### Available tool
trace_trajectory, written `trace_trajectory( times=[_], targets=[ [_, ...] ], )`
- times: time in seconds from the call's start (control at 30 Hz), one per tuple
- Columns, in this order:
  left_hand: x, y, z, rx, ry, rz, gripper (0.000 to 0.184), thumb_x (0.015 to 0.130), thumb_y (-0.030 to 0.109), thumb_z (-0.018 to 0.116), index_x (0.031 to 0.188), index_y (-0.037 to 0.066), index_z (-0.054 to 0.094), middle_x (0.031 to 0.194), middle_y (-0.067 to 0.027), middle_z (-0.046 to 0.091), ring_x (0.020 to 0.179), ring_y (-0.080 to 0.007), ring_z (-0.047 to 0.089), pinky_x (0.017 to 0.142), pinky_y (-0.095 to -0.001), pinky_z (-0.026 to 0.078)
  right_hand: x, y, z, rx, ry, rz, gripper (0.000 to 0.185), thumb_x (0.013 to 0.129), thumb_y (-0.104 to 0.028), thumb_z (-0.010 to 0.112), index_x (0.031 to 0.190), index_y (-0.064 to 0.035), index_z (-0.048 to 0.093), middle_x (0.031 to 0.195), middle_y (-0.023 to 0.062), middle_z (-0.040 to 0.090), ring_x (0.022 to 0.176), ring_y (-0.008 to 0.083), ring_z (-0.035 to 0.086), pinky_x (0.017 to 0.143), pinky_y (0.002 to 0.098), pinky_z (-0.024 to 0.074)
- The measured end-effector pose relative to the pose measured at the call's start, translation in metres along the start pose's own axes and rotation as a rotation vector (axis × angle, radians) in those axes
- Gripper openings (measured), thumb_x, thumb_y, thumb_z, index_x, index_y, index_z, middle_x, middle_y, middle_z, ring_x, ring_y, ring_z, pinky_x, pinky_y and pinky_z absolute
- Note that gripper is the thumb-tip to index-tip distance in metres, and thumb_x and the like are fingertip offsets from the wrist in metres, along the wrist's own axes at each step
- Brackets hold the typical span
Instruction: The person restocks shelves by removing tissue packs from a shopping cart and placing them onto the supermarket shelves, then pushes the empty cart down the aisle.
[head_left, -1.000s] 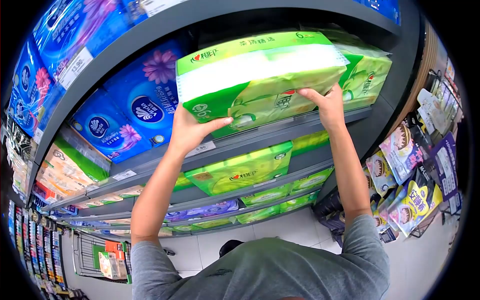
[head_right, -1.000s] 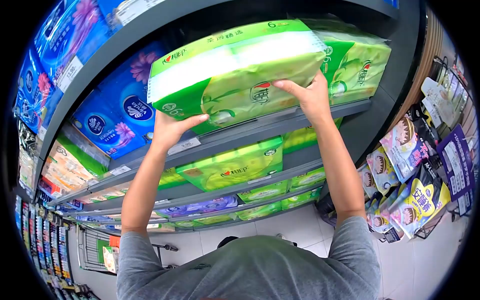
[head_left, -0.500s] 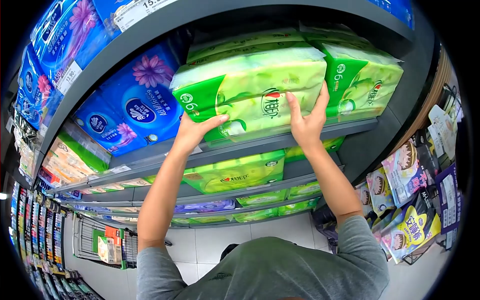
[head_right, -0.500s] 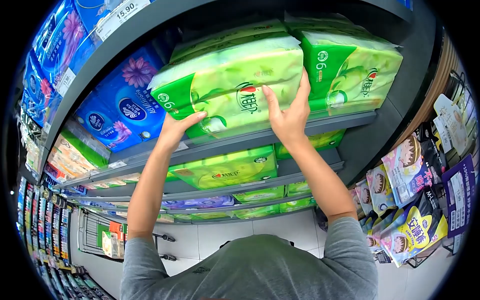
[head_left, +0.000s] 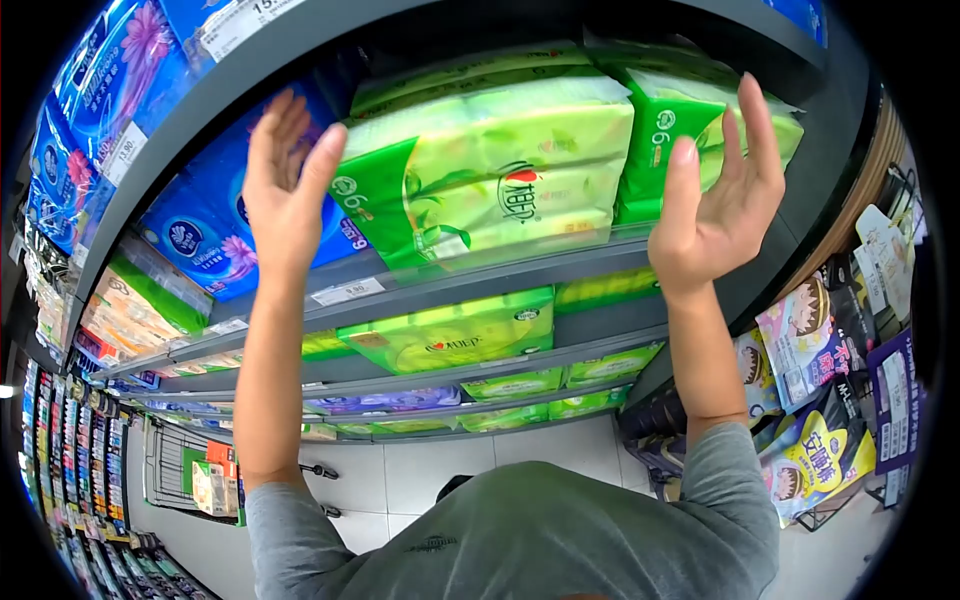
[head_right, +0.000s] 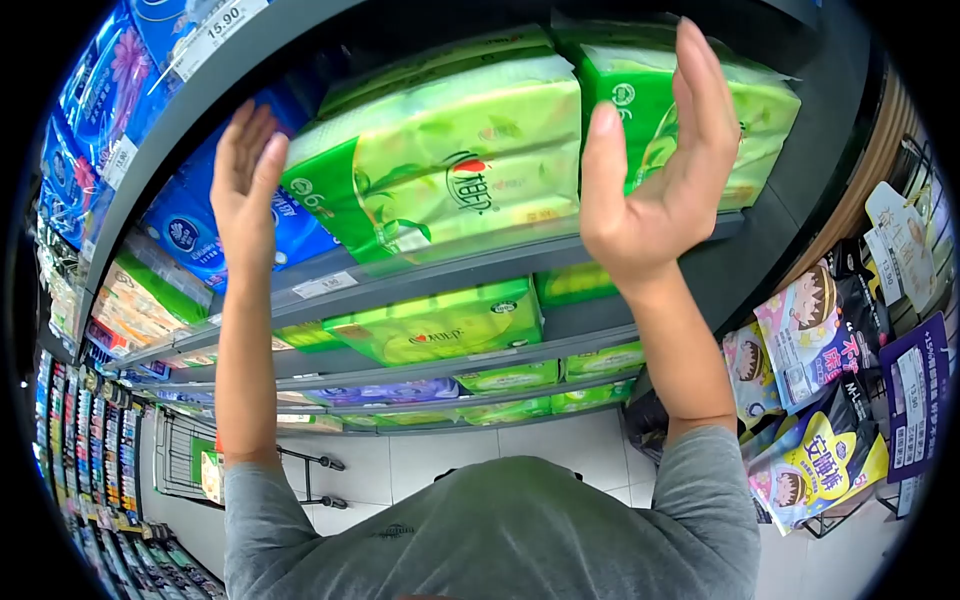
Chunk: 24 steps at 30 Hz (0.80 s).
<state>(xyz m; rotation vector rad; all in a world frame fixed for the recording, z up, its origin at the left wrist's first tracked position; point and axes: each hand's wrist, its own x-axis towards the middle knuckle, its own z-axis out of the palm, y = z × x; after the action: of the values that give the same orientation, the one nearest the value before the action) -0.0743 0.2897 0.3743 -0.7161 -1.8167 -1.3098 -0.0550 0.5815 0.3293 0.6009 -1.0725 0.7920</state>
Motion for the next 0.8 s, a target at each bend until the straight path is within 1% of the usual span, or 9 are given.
trace_trajectory(
  times=[0.07,0.17,0.2,0.27,0.33,0.47,0.63,0.77,0.8],
  targets=[
    [0.006,0.005,0.005,-0.005,0.021,0.034,0.055,0.084,0.019,0.066,0.126,-0.008,0.042,0.130,-0.0220,0.045,0.123,-0.0284,0.042,0.101,-0.0360,0.035,0.009,-0.002,0.001,0.007,-0.011,-0.028,0.050,0.076,0.003,0.060,0.123,0.0076,0.044,0.128,0.0207,0.047,0.120,0.0319,0.046,0.098,0.0415,0.0383],
    [0.005,-0.004,0.011,0.022,0.053,0.008,0.051,0.084,0.022,0.066,0.121,-0.007,0.047,0.126,-0.0216,0.048,0.121,-0.0279,0.045,0.100,-0.0351,0.035,0.013,-0.015,0.005,-0.229,-0.297,-0.120,0.049,0.075,0.001,0.061,0.122,0.0055,0.048,0.127,0.0186,0.050,0.121,0.0321,0.046,0.102,0.0390,0.0336],
    [0.002,-0.009,0.015,0.062,0.087,0.034,0.044,0.085,0.024,0.066,0.115,-0.006,0.054,0.115,-0.0190,0.057,0.111,-0.0245,0.052,0.096,-0.0319,0.038,0.008,-0.010,0.004,-0.223,-0.344,-0.138,0.049,0.074,-0.003,0.063,0.121,0.0029,0.050,0.127,0.0172,0.050,0.120,0.0322,0.046,0.100,0.0426,0.0351],
    [-0.003,-0.011,0.023,0.129,0.076,0.022,0.039,0.085,0.024,0.066,0.110,-0.005,0.057,0.110,-0.0167,0.060,0.105,-0.0222,0.054,0.092,-0.0304,0.040,-0.007,0.000,0.007,-0.222,-0.394,-0.154,0.049,0.074,-0.007,0.065,0.120,0.0004,0.052,0.127,0.0158,0.050,0.119,0.0322,0.047,0.098,0.0462,0.0366],
    [-0.005,-0.023,0.029,0.252,0.109,0.110,0.027,0.085,0.022,0.065,0.096,-0.002,0.065,0.095,-0.0117,0.066,0.089,-0.0167,0.059,0.082,-0.0264,0.044,-0.022,0.002,0.022,-0.227,-0.584,-0.150,0.048,0.073,-0.021,0.068,0.118,-0.0074,0.056,0.124,0.0103,0.052,0.116,0.0287,0.048,0.101,0.0476,0.0308],
    [-0.001,-0.040,0.033,0.265,0.170,0.129,0.022,0.084,0.019,0.065,0.089,-0.002,0.066,0.089,-0.0120,0.066,0.083,-0.0160,0.060,0.077,-0.0257,0.045,-0.038,0.021,0.045,-0.303,-0.563,-0.166,0.049,0.073,-0.036,0.069,0.114,-0.0113,0.059,0.118,0.0051,0.055,0.114,0.0211,0.048,0.104,0.0427,0.0234],
    [0.002,-0.055,0.033,0.243,0.206,0.230,0.019,0.084,0.017,0.065,0.085,-0.001,0.067,0.084,-0.0116,0.066,0.078,-0.0176,0.060,0.073,-0.0267,0.046,-0.045,0.022,0.057,-0.285,-0.482,-0.114,0.045,0.074,-0.036,0.069,0.111,-0.0121,0.060,0.118,0.0031,0.056,0.114,0.0205,0.049,0.103,0.0422,0.0230],
    [0.003,-0.053,0.032,0.239,0.175,0.172,0.020,0.084,0.019,0.065,0.085,-0.001,0.067,0.084,-0.0115,0.067,0.078,-0.0189,0.061,0.072,-0.0278,0.046,-0.046,0.012,0.065,-0.295,-0.385,-0.076,0.039,0.073,-0.028,0.070,0.108,-0.0113,0.062,0.114,0.0024,0.059,0.112,0.0207,0.050,0.104,0.0431,0.0206],
    [0.003,-0.050,0.032,0.235,0.169,0.142,0.021,0.083,0.020,0.065,0.085,-0.001,0.066,0.083,-0.0122,0.067,0.079,-0.0202,0.061,0.073,-0.0280,0.046,-0.043,0.005,0.067,-0.281,-0.366,-0.035,0.033,0.073,-0.021,0.069,0.104,-0.0102,0.063,0.111,0.0031,0.061,0.111,0.0216,0.052,0.104,0.0436,0.0205]
  ],
)
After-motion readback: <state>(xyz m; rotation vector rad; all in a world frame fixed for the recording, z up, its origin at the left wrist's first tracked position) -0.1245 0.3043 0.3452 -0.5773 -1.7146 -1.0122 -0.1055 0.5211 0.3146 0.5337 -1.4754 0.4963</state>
